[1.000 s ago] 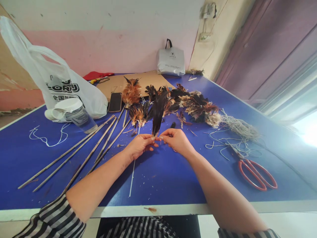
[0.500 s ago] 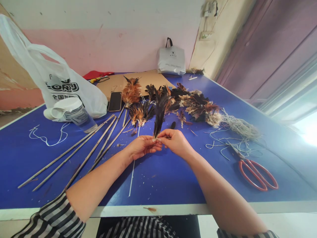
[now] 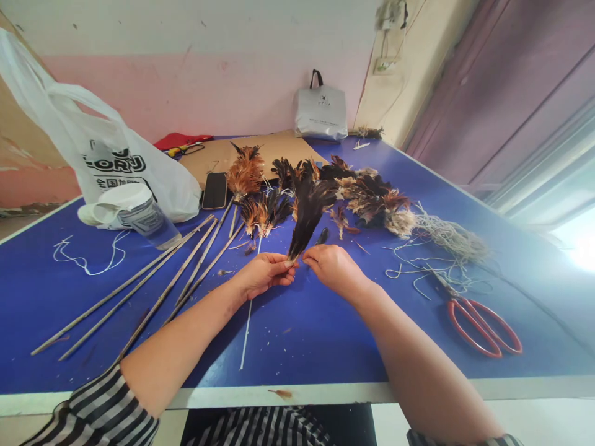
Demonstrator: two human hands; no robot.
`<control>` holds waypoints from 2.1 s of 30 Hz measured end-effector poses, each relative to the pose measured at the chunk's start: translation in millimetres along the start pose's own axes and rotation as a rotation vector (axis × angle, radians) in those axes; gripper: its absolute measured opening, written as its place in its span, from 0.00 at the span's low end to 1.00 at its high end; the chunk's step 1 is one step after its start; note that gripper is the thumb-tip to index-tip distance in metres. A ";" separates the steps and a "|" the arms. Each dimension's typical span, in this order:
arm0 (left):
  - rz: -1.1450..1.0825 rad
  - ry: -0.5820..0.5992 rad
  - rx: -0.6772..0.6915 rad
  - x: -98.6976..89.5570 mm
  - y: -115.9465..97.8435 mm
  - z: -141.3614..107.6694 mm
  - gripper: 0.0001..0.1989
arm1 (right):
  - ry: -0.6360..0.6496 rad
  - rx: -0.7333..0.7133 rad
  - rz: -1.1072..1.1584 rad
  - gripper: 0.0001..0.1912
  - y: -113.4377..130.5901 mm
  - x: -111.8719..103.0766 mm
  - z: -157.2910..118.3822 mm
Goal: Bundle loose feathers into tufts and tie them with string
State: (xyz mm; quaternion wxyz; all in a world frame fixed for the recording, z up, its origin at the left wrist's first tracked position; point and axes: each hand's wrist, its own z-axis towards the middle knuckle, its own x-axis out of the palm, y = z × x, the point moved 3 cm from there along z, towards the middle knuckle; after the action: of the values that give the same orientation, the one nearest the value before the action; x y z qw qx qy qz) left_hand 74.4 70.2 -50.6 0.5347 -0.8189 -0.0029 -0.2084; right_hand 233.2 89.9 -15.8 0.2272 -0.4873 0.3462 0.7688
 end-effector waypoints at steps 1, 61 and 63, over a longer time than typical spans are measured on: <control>0.005 0.015 0.000 0.8 -0.2 -0.6 0.08 | 0.002 0.011 -0.018 0.12 0.3 0.5 -0.1; 0.513 -0.109 0.220 -0.8 1.8 1.7 0.09 | -0.113 -0.035 0.019 0.13 25.9 -6.2 -6.0; 0.774 -0.088 0.325 0.0 0.7 -0.8 0.10 | -0.072 -0.145 -0.180 0.14 35.9 -4.8 -7.9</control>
State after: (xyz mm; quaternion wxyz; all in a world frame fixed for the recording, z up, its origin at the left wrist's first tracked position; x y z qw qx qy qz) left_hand 74.2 69.2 -50.9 0.6950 -0.6728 0.2493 0.0464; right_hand 215.2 60.3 -2.6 0.2718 -0.5035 0.2362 0.7853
